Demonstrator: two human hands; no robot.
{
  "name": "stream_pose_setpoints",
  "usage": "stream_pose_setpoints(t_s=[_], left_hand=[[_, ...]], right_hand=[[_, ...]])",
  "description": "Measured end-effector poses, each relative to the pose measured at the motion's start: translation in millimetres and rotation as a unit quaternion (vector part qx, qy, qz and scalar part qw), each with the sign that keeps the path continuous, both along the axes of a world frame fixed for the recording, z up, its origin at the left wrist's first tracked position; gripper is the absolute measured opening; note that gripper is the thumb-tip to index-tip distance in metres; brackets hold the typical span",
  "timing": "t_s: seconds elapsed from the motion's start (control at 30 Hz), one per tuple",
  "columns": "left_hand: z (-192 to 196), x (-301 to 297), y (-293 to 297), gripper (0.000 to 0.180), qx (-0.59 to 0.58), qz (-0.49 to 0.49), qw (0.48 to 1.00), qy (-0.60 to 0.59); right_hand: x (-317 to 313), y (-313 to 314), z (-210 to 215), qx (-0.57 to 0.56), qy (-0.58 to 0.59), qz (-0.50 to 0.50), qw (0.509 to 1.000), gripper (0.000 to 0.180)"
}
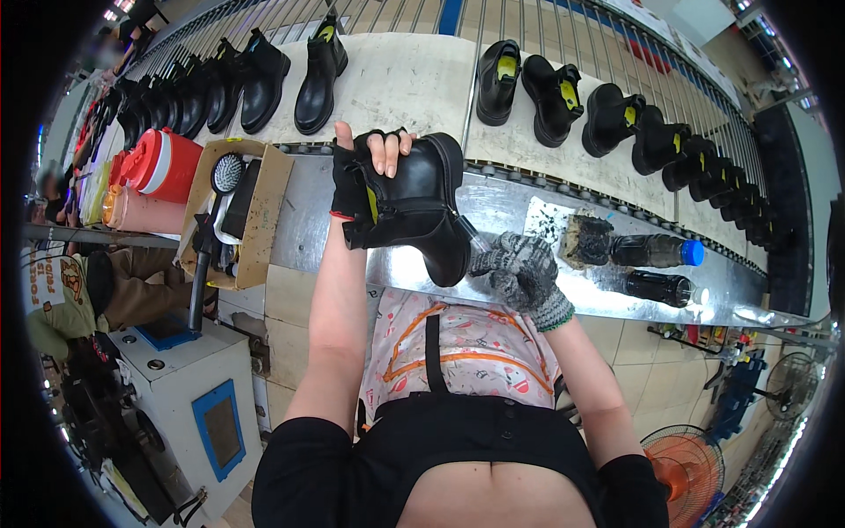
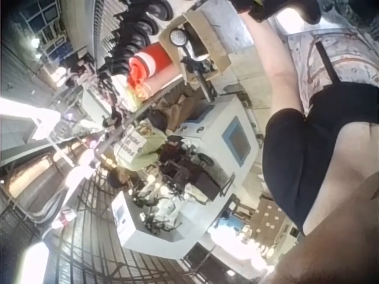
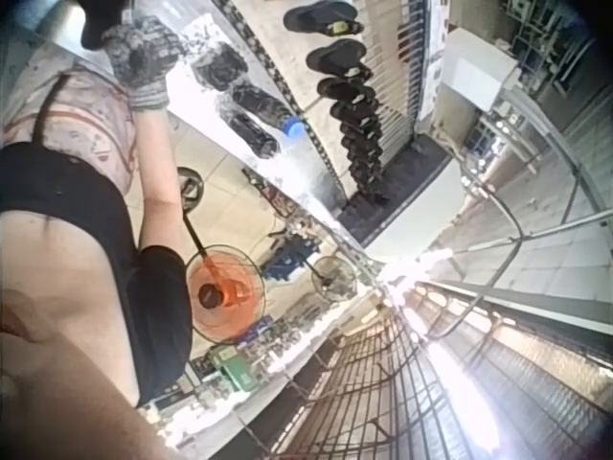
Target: Applying adhesive and cleaning the surface of boots on a production line.
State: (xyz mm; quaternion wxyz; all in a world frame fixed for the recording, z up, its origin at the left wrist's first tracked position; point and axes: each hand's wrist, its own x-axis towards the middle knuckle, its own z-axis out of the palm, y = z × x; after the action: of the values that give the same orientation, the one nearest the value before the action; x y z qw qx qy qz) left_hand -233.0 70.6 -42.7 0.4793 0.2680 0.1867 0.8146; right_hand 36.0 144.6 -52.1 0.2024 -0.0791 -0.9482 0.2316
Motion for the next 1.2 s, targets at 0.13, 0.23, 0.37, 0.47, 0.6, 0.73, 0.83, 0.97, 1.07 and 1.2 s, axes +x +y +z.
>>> stream_pose_setpoints(t_s=[0.13,0.23,0.37,0.47,0.6,0.73,0.83,0.97,1.07,1.2], left_hand=[[-8.8,-8.0,3.3,0.074,-0.001,-0.005,1.0,-0.013],[-13.6,-12.3,4.3,0.076,-0.016,0.004,0.999,-0.037],[-24.5,-22.2,9.8,0.073,-0.054,0.022,0.997,-0.054],[-31.0,-30.7,18.8,0.072,-0.097,0.026,0.994,-0.047],[-52.7,-48.4,37.7,0.074,-0.166,0.054,0.985,-0.006],[-72.3,-50.5,55.5,0.076,-0.25,0.117,0.959,0.069],[-94.1,-28.0,70.5,0.065,-0.278,0.251,0.898,0.23],[-98.5,-39.9,61.0,0.052,-0.339,0.287,0.795,0.413],[-91.0,-33.5,54.8,0.05,-0.348,0.371,0.725,0.465],[-61.5,-19.4,47.5,0.048,-0.367,0.386,0.681,0.502]], right_hand=[[8.6,1.1,-7.5,-0.042,-0.025,0.011,0.999,0.014],[13.7,3.5,3.5,0.007,-0.07,0.022,0.997,0.015],[25.8,6.0,-1.9,-0.076,-0.104,0.031,0.991,0.02],[28.6,6.4,0.9,-0.192,-0.097,0.04,0.976,0.026],[39.1,-2.4,-9.9,-0.419,-0.087,-0.034,0.903,0.043],[45.7,-6.7,-24.3,-0.444,-0.042,-0.048,0.894,0.037],[50.1,-12.6,-33.9,-0.655,0.059,-0.109,0.746,0.019],[48.9,-24.1,-16.3,-0.53,-0.004,-0.216,0.82,0.067],[60.0,-20.4,-25.5,-0.642,0.027,-0.237,0.728,0.074],[69.5,-13.6,-31.9,-0.562,0.007,-0.232,0.794,0.08]])
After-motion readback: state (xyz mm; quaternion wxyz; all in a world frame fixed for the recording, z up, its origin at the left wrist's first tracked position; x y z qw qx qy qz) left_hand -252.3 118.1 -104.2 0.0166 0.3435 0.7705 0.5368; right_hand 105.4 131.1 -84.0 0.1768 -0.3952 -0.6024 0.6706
